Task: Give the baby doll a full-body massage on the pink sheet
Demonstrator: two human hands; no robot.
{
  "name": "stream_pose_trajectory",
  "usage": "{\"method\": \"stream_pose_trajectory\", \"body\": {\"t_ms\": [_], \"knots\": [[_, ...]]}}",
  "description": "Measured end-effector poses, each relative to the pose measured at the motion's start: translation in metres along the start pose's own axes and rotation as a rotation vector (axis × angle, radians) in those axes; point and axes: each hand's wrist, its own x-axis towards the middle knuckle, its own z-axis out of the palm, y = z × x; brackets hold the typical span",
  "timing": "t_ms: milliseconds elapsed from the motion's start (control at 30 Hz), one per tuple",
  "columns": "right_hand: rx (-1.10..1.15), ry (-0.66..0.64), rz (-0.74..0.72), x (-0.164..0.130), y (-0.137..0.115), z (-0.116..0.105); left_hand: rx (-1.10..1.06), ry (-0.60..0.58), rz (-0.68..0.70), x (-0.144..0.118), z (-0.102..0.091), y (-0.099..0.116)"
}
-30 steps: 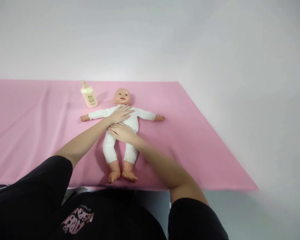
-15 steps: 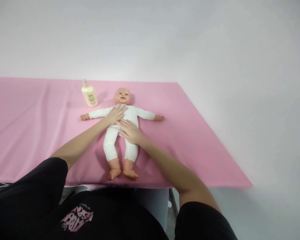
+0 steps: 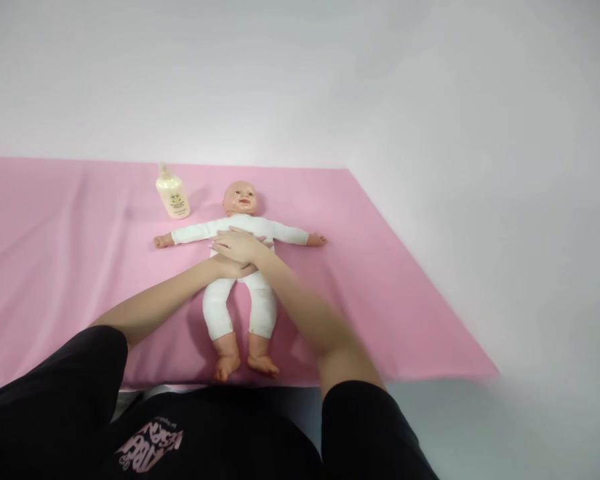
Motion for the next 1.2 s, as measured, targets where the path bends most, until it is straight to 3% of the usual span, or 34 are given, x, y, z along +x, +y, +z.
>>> {"method": "stream_pose_trajectory", "body": {"t_ms": [100, 167, 233, 400, 600, 800, 900, 967, 1033, 1133, 1200], "knots": [[0.041, -0.117, -0.057, 0.022, 0.016, -0.012, -0.008, -0.163, 0.284, -0.022, -0.021, -0.03], [0.046, -0.168, -0.073, 0.028, 0.027, -0.02, -0.01, -0.175, 0.402, -0.026, -0.027, -0.038], [0.025, -0.158, -0.051, 0.027, 0.036, -0.025, -0.019, -0.145, 0.431, -0.023, -0.029, -0.036], [-0.023, -0.084, 0.05, 0.009, 0.052, -0.025, -0.097, -0.077, 0.329, -0.017, -0.025, -0.034], [-0.024, 0.005, 0.197, -0.021, 0.056, -0.024, -0.201, 0.11, 0.09, -0.023, -0.022, -0.044], [-0.099, 0.161, 0.434, -0.04, 0.03, -0.006, -0.16, 0.271, 0.036, -0.017, -0.028, -0.048], [-0.153, 0.141, 0.47, -0.043, 0.002, 0.002, -0.152, 0.311, 0.025, -0.012, -0.031, -0.057], [-0.197, 0.075, 0.459, -0.042, -0.016, 0.003, -0.171, 0.313, -0.01, -0.01, -0.031, -0.066], [-0.204, -0.007, 0.361, -0.04, -0.027, -0.001, -0.206, 0.309, -0.035, -0.008, -0.031, -0.076], [-0.131, -0.114, 0.189, -0.036, -0.024, -0.011, -0.252, 0.314, -0.086, -0.007, -0.028, -0.088], [-0.057, -0.082, 0.147, -0.035, -0.014, -0.018, -0.218, 0.299, -0.121, -0.006, -0.029, -0.09]]}}
